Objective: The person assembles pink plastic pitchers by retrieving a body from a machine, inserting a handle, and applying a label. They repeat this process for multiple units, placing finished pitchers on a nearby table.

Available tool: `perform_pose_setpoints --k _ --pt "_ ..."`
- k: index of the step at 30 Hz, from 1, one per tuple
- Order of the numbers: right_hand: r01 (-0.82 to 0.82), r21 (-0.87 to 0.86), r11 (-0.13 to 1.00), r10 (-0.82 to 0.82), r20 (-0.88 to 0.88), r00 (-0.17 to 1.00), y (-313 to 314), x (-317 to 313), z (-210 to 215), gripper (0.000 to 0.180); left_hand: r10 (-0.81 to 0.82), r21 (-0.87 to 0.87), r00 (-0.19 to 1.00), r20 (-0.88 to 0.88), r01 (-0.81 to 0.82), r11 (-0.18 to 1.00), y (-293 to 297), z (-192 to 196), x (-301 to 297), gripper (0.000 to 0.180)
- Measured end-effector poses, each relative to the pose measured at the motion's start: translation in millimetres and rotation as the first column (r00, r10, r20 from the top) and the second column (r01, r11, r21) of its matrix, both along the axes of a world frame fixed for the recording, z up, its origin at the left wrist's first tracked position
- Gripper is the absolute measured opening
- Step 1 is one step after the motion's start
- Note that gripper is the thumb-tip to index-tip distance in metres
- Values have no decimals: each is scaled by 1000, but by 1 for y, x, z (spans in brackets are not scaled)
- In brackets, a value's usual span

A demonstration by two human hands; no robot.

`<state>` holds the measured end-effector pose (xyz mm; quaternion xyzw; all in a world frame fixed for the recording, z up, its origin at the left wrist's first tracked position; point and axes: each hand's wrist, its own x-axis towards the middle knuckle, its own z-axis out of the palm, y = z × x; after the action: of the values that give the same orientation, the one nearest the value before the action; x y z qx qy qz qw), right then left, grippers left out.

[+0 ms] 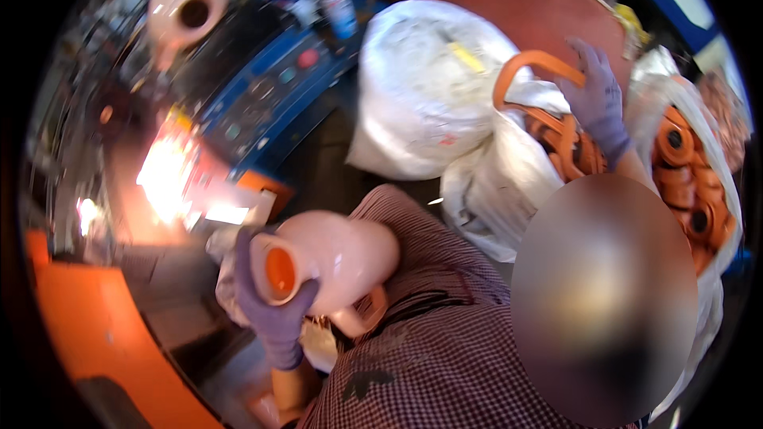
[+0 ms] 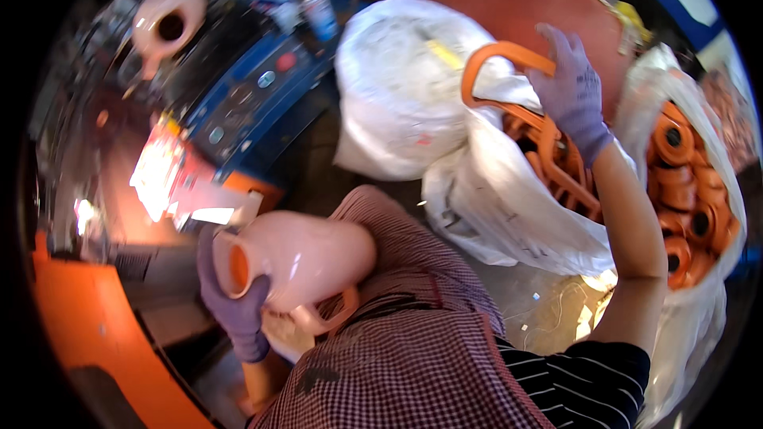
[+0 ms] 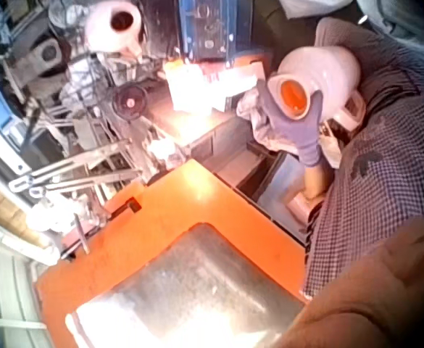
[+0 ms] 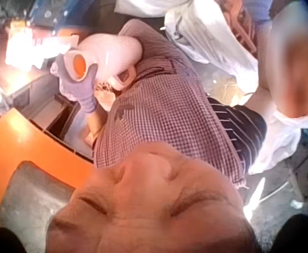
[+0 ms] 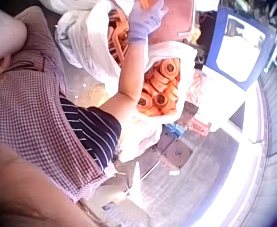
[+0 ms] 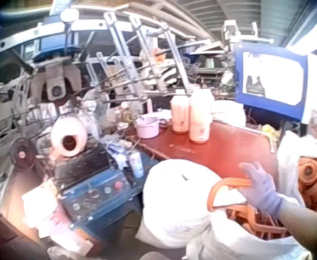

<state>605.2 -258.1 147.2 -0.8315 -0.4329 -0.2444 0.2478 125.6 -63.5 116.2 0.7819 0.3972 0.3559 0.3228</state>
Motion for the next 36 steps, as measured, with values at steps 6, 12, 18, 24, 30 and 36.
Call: perform_pose_setpoints --k 6,12,18,24,30,36 --pt "121 17 993 -122 57 991 -30 67 -80 28 122 -36 988 97 -119 992 -11 9 -10 97" --pt "305 403 863 133 -762 633 -84 99 -101 18 173 -29 973 156 -171 985 -11 1 -31 99" --pt "9 635 772 634 -770 -67 102 -115 -36 43 -34 0 976 213 35 999 -17 4 -18 100" --pt "102 533 840 452 -583 -675 174 -281 -62 30 86 -24 986 144 -84 996 -34 9 -20 93" --pt "65 487 871 308 -440 -844 166 -278 -63 54 -25 169 995 98 8 986 -35 7 -26 83" --pt "69 540 839 361 -457 -813 162 -281 -71 46 -33 84 995 91 25 996 -30 9 -21 86"
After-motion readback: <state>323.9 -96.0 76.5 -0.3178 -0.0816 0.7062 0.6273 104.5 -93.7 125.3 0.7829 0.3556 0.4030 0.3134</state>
